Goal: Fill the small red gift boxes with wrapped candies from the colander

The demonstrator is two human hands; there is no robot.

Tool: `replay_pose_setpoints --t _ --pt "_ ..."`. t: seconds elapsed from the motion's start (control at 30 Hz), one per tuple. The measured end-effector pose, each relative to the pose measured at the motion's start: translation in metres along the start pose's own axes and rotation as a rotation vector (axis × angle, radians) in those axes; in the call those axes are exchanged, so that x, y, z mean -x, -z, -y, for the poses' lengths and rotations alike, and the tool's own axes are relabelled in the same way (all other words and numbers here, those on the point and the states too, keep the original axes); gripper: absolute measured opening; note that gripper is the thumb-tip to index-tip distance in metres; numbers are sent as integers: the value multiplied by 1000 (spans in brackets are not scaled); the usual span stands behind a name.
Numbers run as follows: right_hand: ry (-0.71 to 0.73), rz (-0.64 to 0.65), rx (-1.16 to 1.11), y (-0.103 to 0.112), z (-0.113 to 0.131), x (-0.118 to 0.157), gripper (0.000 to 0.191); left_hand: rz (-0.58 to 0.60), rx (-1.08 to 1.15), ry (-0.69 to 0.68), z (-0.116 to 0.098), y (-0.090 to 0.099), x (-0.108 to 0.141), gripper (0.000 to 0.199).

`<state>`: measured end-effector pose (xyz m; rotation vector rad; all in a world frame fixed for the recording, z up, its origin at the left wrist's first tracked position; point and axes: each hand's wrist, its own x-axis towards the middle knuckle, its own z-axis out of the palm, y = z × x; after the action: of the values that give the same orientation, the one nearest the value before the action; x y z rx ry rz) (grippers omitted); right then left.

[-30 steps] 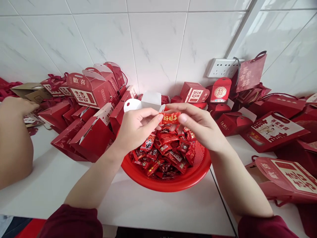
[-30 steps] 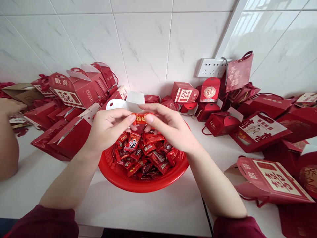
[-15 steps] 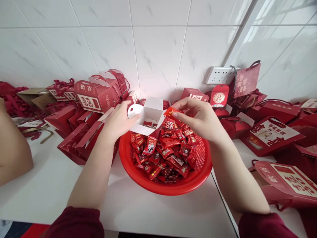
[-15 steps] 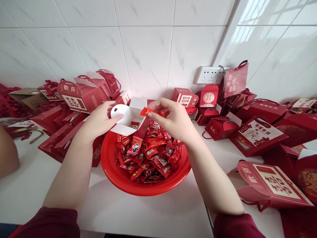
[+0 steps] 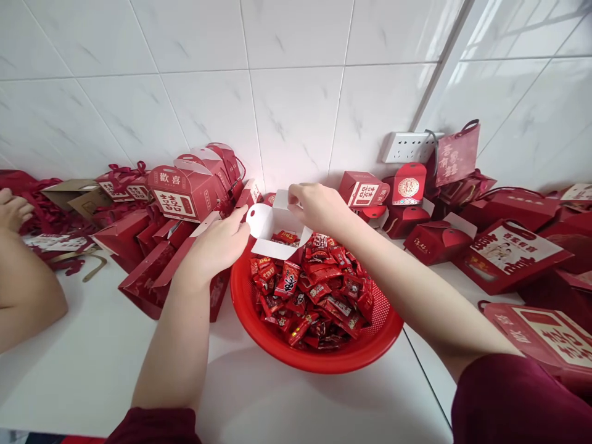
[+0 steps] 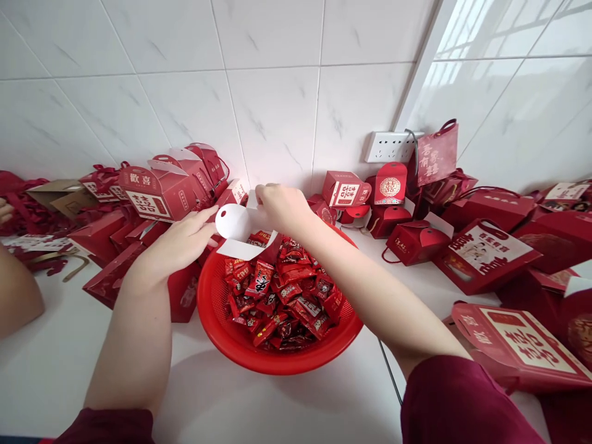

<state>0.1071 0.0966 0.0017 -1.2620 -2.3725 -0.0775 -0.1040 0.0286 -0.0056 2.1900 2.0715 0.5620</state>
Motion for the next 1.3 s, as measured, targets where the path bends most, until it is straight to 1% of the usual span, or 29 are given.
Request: replay_pose_setpoints --t 0.07,0.17,0.23,0.3,0.4,0.47,0.53,0.6,0.67,0.73,0.8,0.9,0.97,1.03,1.13,1.2,1.3 --pt "1 7 -84 4 -10 13 21 21 16 -61 5 3 1 56" --pt "14 -23 -183 4 -26 35 25 68 46 -149 9 4 0 53" --pt "-4 -36 -212 2 -32 49 29 96 43 -157 11 2 -4 49" --pt "-13 -21 -244 -1 -36 61 36 110 40 -154 10 0 -8 45" --pt "19 32 -302 -4 -38 72 50 133 50 -186 8 -3 -12 40" --pt "16 25 -310 -5 -40 77 52 148 41 -190 5 -3 -11 40" --pt "-14 14 -318 -5 -43 81 50 154 43 -188 0 -2 -8 43" --pt "-38 39 -363 -3 -47 85 50 189 99 -243 -6 -2 -5 47" --pt "-25 84 -430 1 -52 89 50 256 177 -317 -11 -3 -4 46" --pt "8 97 -485 4 -56 91 46 290 214 -337 -15 -7 -5 41" --pt "21 90 -512 7 -59 92 34 278 209 -319 -17 -11 -7 39" --pt "-12 64 -502 11 -62 93 18 253 204 -336 -20 -14 -9 40" --pt "-4 33 -500 12 -63 94 16 225 204 -359 -23 -13 -7 41" --pt "21 -25 -516 15 -64 96 17 176 181 -366 -27 -10 -4 41" --pt "53 -61 -556 20 -66 99 17 123 121 -337 -33 -6 2 39" --pt "80 -30 -586 25 -68 101 15 139 129 -318 -36 -7 4 40" --pt "131 32 -610 30 -70 104 15 215 204 -293 -37 -13 4 41"
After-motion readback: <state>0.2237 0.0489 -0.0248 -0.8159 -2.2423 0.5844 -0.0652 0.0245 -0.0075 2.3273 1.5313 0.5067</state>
